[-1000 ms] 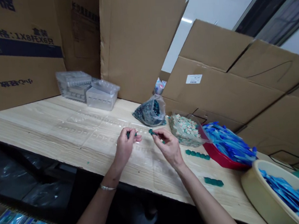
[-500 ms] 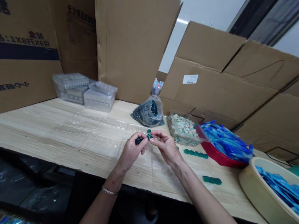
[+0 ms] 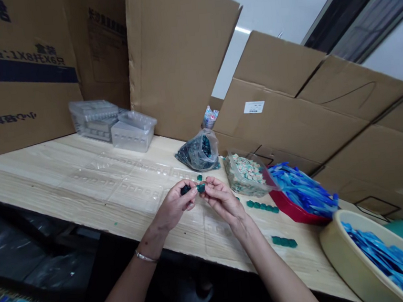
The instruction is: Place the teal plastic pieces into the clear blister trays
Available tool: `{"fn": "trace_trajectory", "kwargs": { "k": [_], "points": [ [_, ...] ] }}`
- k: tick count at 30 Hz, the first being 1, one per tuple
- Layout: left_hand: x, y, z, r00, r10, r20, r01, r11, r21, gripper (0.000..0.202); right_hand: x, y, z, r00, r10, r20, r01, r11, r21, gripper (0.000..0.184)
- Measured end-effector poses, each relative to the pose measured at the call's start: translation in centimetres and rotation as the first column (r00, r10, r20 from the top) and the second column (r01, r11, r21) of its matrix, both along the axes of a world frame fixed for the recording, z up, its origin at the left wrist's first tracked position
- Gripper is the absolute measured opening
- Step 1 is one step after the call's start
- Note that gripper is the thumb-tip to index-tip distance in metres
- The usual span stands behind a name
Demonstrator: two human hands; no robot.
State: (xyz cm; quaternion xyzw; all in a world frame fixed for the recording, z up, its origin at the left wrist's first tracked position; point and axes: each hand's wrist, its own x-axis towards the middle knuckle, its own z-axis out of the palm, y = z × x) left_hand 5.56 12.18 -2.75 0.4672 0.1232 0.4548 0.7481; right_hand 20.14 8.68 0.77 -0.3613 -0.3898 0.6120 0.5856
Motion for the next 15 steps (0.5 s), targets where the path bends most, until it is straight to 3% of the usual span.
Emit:
{"fn": "trace_trajectory", "kwargs": {
  "k": [5, 15],
  "points": [
    [0.37, -0.33, 0.29, 0.99, -0.072, 0.125, 0.087, 0.989, -0.123, 0.015, -0.27, 0.08, 0.21, 0.999, -0.043, 0.006, 0.043, 0.999, 0.029, 0.027],
    [0.27, -0.08, -0.18, 0.995, -0.069, 0.065, 0.076, 0.992, -0.102, 0.018, -0.18, -0.61, 0.32, 0.955, -0.152, 0.255, 0.147, 0.988, 0.038, 0.023]
  ]
}}
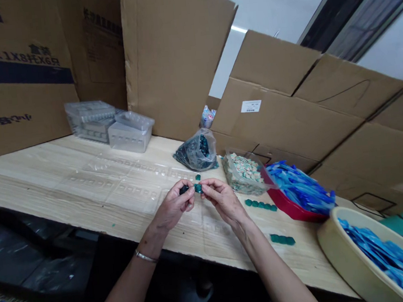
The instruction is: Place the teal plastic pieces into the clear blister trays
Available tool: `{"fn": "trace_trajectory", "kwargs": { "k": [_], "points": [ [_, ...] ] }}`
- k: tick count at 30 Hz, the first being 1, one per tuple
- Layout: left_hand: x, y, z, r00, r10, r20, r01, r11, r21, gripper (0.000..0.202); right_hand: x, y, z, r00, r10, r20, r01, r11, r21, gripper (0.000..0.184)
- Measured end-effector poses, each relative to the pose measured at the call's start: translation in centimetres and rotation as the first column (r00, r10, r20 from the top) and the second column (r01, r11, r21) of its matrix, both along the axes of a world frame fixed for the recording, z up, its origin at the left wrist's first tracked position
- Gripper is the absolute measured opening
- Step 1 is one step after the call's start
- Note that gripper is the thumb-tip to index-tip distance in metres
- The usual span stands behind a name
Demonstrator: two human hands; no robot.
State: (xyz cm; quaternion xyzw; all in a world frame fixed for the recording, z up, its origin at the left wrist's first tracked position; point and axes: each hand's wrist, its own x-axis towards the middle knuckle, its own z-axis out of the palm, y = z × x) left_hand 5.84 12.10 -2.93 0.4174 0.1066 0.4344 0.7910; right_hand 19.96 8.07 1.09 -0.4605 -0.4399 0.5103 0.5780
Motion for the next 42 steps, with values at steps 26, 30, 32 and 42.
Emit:
{"fn": "trace_trajectory", "kwargs": {
  "k": [26, 30, 32, 42],
  "points": [
    [-1.1, 1.4, 0.0, 0.831, 0.437, -0.343, -0.369, 0.896, 0.248, 0.02, 2.8, 2.0, -1.6, 0.851, -0.215, 0.478, 0.097, 0.961, 0.26, 0.023],
    [-2.6, 2.6, -0.6, 0.657, 0.622, -0.426, -0.419, 0.771, 0.48, 0.008, 5.0, 5.7, -3.9, 0.644, -0.336, 0.688, 0.078, 0.923, 0.378, 0.016],
    [-2.8, 2.7, -0.8, 0.644, 0.635, -0.425, -0.396, 0.753, 0.525, 0.007, 5.4, 7.4, -4.8, 0.532, -0.336, 0.777, 0.015, 0.921, 0.388, 0.015],
    [-2.9, 2.6, -0.6, 0.731, 0.528, -0.433, -0.369, 0.839, 0.4, 0.011, 4.9, 10.7, -6.7, 0.138, -0.246, 0.959, -0.09, 0.962, 0.259, 0.022]
  ]
}}
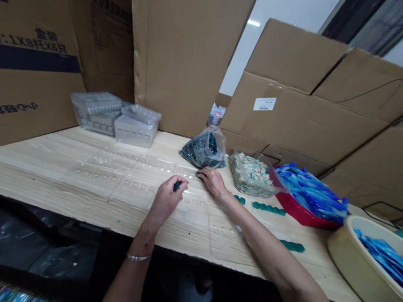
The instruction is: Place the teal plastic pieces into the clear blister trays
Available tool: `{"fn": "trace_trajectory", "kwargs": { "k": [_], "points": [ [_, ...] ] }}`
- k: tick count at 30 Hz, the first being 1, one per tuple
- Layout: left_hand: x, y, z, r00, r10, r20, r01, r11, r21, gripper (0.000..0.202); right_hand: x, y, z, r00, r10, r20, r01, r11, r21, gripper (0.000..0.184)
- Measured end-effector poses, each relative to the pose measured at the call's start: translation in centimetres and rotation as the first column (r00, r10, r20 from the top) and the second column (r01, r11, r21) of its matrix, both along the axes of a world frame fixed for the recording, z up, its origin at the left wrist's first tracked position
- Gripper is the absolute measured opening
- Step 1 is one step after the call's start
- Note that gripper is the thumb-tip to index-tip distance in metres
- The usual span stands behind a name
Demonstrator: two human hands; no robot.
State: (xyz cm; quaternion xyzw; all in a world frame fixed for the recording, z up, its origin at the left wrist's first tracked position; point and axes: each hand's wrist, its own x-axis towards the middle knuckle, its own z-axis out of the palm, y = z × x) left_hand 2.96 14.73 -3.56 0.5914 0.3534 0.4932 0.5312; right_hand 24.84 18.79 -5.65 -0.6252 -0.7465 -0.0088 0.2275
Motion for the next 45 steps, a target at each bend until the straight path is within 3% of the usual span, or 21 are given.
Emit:
{"fn": "trace_trajectory", "kwargs": {
  "k": [5, 11, 16, 21, 25, 29, 34, 39, 41, 45],
  "points": [
    [0.1, 0.1, 0.2, 0.984, -0.015, 0.179, 0.041, 0.989, -0.142, 0.016, -0.9, 0.1, 0.4, 0.978, -0.015, 0.207, 0.032, 0.996, -0.078, 0.023],
    [-0.1, 0.0, 0.7, 0.868, -0.038, 0.495, 0.191, 0.946, -0.262, 0.024, -2.3, 0.9, 1.4, 0.956, 0.019, 0.291, 0.038, 0.981, -0.189, 0.024],
    [-0.5, 0.5, 0.8, 0.713, 0.011, 0.701, 0.329, 0.878, -0.348, 0.02, -1.9, 1.1, 1.5, 0.973, 0.018, 0.229, 0.029, 0.979, -0.201, 0.021],
    [-0.2, 0.6, 0.5, 0.529, 0.133, 0.838, 0.492, 0.757, -0.43, 0.018, -1.9, -0.3, 1.7, 0.979, 0.026, 0.202, 0.008, 0.987, -0.161, 0.027],
    [0.0, 0.5, 0.3, 0.456, 0.169, 0.874, 0.531, 0.737, -0.419, 0.019, -3.1, -2.6, 3.2, 0.997, 0.076, 0.0, -0.076, 0.997, -0.002, 0.029],
    [0.3, 0.4, 0.3, 0.409, 0.133, 0.903, 0.536, 0.766, -0.355, 0.013, -6.2, -5.1, 5.8, 0.919, 0.264, -0.293, -0.239, 0.964, 0.12, 0.024],
    [0.8, 0.3, 0.4, 0.448, 0.108, 0.887, 0.53, 0.768, -0.361, 0.013, -8.9, -5.8, 6.6, 0.853, 0.38, -0.357, -0.371, 0.924, 0.098, 0.024],
    [0.8, 0.1, 0.3, 0.487, 0.031, 0.873, 0.481, 0.824, -0.298, 0.014, -8.0, -5.1, 6.0, 0.836, 0.288, -0.466, -0.264, 0.957, 0.119, 0.018],
    [1.0, -0.1, 0.0, 0.575, 0.003, 0.818, 0.395, 0.875, -0.281, 0.02, -7.7, -5.0, 5.9, 0.825, 0.249, -0.507, -0.194, 0.968, 0.159, 0.017],
    [1.6, -0.1, -0.7, 0.835, 0.044, 0.548, 0.076, 0.978, -0.195, 0.025, -7.9, -5.5, 5.7, 0.822, 0.229, -0.521, -0.155, 0.971, 0.183, 0.015]
  ]
}}
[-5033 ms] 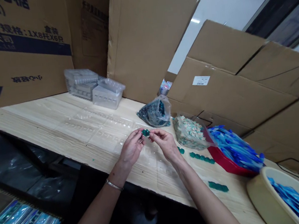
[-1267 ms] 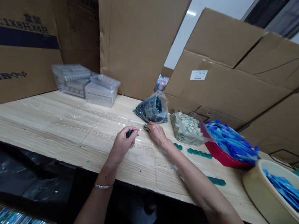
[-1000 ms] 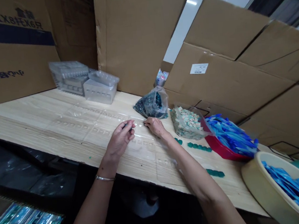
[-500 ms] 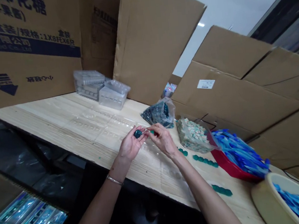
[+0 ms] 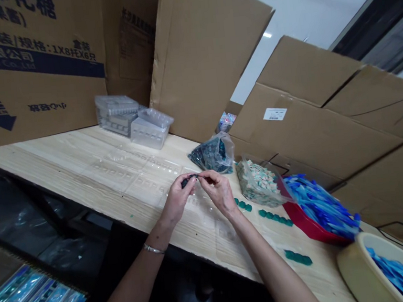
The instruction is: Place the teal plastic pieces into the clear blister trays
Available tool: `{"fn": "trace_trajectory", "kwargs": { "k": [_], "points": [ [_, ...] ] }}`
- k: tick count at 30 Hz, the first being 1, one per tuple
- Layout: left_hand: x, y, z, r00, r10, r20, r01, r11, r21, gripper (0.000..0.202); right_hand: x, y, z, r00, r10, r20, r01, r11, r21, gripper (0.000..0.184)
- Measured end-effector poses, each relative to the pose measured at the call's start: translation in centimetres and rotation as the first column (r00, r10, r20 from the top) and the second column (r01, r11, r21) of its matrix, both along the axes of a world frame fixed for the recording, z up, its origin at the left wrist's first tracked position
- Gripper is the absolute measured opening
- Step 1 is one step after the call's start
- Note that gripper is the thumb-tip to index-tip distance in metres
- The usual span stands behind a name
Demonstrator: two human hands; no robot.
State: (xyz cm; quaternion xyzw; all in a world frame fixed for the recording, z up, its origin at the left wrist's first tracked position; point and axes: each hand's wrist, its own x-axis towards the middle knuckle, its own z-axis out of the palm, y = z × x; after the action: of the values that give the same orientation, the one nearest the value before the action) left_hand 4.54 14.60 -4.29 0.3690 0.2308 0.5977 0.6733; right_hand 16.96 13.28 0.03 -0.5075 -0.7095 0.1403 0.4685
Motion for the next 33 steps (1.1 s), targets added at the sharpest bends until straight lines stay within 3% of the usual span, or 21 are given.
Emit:
{"fn": "trace_trajectory", "kwargs": {
  "k": [3, 8, 11, 16, 20, 24, 28, 31, 33],
  "points": [
    [-0.1, 0.1, -0.1, 0.957, 0.144, -0.254, -0.11, 0.983, 0.145, 0.025, -0.1, -0.4, -0.3, 1.0, -0.027, -0.011, 0.026, 0.999, -0.042, 0.016],
    [-0.5, 0.2, 0.5, 0.847, 0.259, -0.465, -0.116, 0.942, 0.315, 0.028, 0.4, -0.7, -0.5, 0.998, -0.047, -0.042, 0.042, 0.994, -0.097, 0.02],
    [-0.2, 0.1, 0.4, 0.82, 0.296, -0.49, -0.115, 0.923, 0.366, 0.028, 0.5, -1.2, -0.4, 0.991, -0.068, 0.111, 0.069, 0.998, -0.009, 0.016],
    [0.4, 0.1, -0.1, 0.882, 0.195, -0.429, -0.058, 0.948, 0.312, 0.028, 0.3, -2.1, -0.2, 0.952, -0.117, 0.284, 0.089, 0.99, 0.111, 0.014],
    [0.3, 0.3, -0.3, 0.898, 0.16, -0.411, -0.029, 0.951, 0.308, 0.026, 0.3, -2.1, -0.5, 0.953, -0.109, 0.284, 0.082, 0.991, 0.107, 0.012],
    [0.2, 0.4, -0.4, 0.882, 0.198, -0.428, -0.064, 0.95, 0.306, 0.023, 0.5, -1.8, -0.7, 0.964, -0.144, 0.223, 0.13, 0.989, 0.076, 0.011],
    [0.1, 0.0, 0.0, 0.894, 0.191, -0.405, -0.064, 0.949, 0.308, 0.02, 0.2, -2.3, -0.6, 0.909, -0.134, 0.394, 0.064, 0.98, 0.187, 0.012],
    [-0.1, -0.4, 0.6, 0.833, 0.316, -0.455, -0.123, 0.906, 0.405, 0.016, -0.3, -2.8, -0.5, 0.875, -0.127, 0.467, 0.002, 0.966, 0.259, 0.014],
    [-0.2, -0.5, 0.9, 0.776, 0.404, -0.485, -0.167, 0.872, 0.46, 0.015, -0.4, -3.0, -0.5, 0.904, -0.108, 0.414, -0.001, 0.967, 0.255, 0.014]
  ]
}}
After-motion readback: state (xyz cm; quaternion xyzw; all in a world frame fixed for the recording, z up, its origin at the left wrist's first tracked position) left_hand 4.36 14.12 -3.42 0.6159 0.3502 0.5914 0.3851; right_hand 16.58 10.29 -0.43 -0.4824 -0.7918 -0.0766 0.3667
